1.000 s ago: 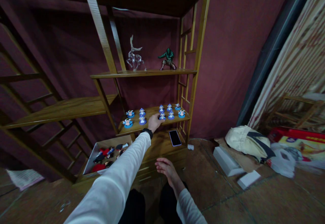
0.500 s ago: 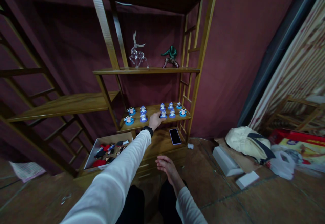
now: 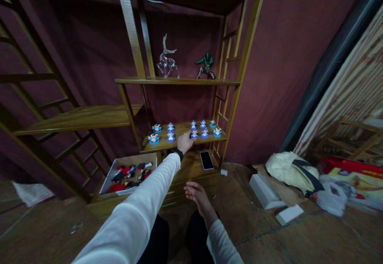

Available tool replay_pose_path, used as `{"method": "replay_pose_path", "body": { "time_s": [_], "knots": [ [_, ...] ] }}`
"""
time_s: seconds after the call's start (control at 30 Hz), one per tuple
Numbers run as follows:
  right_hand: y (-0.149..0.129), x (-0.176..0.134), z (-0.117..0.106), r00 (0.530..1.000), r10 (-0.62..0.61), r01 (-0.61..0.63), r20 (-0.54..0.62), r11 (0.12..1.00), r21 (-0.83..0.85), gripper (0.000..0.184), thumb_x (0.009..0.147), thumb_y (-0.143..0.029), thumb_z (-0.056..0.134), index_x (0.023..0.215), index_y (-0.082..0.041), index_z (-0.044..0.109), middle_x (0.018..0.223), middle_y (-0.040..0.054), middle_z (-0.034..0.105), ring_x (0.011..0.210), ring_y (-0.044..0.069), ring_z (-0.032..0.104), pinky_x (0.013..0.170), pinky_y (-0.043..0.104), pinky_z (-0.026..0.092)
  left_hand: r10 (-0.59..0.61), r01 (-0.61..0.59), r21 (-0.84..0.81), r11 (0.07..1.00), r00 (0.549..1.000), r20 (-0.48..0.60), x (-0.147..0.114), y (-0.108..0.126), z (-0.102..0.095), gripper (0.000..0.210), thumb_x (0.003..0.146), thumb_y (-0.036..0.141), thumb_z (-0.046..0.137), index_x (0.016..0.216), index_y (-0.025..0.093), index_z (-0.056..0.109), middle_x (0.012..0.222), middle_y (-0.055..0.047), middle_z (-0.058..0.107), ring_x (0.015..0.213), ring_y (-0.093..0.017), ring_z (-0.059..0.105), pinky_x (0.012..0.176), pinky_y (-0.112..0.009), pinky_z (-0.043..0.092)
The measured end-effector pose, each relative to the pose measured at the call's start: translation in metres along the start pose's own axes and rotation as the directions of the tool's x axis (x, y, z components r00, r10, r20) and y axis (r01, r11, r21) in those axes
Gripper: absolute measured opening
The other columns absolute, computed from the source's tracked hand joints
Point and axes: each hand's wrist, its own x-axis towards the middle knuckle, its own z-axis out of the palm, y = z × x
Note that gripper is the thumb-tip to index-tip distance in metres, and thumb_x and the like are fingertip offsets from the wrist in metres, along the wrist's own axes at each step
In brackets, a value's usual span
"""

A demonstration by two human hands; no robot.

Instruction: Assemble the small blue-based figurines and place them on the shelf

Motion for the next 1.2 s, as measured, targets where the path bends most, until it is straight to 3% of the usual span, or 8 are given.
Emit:
{"method": "replay_pose_path", "body": {
  "time_s": [0.17, 0.67, 0.87, 1.03, 1.2],
  "knots": [
    [0.0, -0.001, 0.0, 1.0, -0.006, 0.006, 0.005, 1.0, 0.005, 0.045, 0.057, -0.045, 0.074, 0.093, -0.018, 0.065, 0.091, 0.0089, 0.068, 0.079, 0.018, 0.061, 0.075, 0.034, 0.046, 0.047, -0.046, 0.045, 0.998, 0.998, -0.036, -0.001, -0.001, 0.001, 0.041, 0.074, 0.034, 0.062, 0.114, 0.022, 0.06, 0.105, -0.007, 0.067, 0.099, -0.022, 0.06, 0.083, -0.027, 0.042],
    [-0.001, -0.004, 0.004, 1.0, 0.003, -0.003, 0.006, 1.0, -0.026, 0.044, 0.06, -0.043, 0.072, 0.095, -0.018, 0.064, 0.093, 0.0093, 0.068, 0.082, 0.019, 0.062, 0.074, 0.032, 0.047, 0.02, -0.02, 0.009, 1.0, 1.0, -0.005, -0.005, -0.002, -0.004, 0.042, 0.074, 0.031, 0.063, 0.114, 0.019, 0.058, 0.103, -0.009, 0.067, 0.1, -0.024, 0.059, 0.084, -0.028, 0.042],
    [0.001, -0.001, 0.006, 1.0, 0.031, -0.031, 0.002, 0.999, -0.02, 0.043, 0.057, -0.04, 0.074, 0.093, -0.017, 0.065, 0.092, 0.0093, 0.069, 0.08, 0.018, 0.063, 0.072, 0.03, 0.048, 0.143, -0.144, -0.005, 0.99, 0.987, -0.07, -0.014, -0.011, -0.002, 0.045, 0.077, 0.022, 0.058, 0.121, 0.014, 0.052, 0.11, -0.013, 0.063, 0.107, -0.025, 0.055, 0.092, -0.034, 0.04],
    [0.002, 0.001, 0.008, 0.999, 0.044, -0.044, -0.004, 0.999, -0.018, 0.043, 0.055, -0.038, 0.075, 0.091, -0.018, 0.065, 0.091, 0.0086, 0.069, 0.079, 0.019, 0.063, 0.07, 0.03, 0.048, 0.278, -0.302, -0.1, 0.948, 0.94, -0.195, -0.063, -0.024, -0.004, 0.051, 0.078, 0.014, 0.051, 0.129, 0.017, 0.044, 0.129, -0.011, 0.051, 0.122, -0.022, 0.043, 0.104, -0.039, 0.032],
    [0.005, 0.001, 0.016, 0.999, 0.037, -0.038, -0.021, 0.997, -0.07, 0.039, 0.056, -0.039, 0.074, 0.088, -0.018, 0.066, 0.083, 0.0063, 0.069, 0.075, 0.018, 0.063, 0.068, 0.03, 0.047, 0.229, -0.274, -0.214, 0.938, 0.95, -0.21, -0.143, -0.061, 0.002, 0.043, 0.082, 0.012, 0.041, 0.121, 0.026, 0.053, 0.133, -0.004, 0.048, 0.126, -0.017, 0.039, 0.107, -0.04, 0.031]
  ]
}}
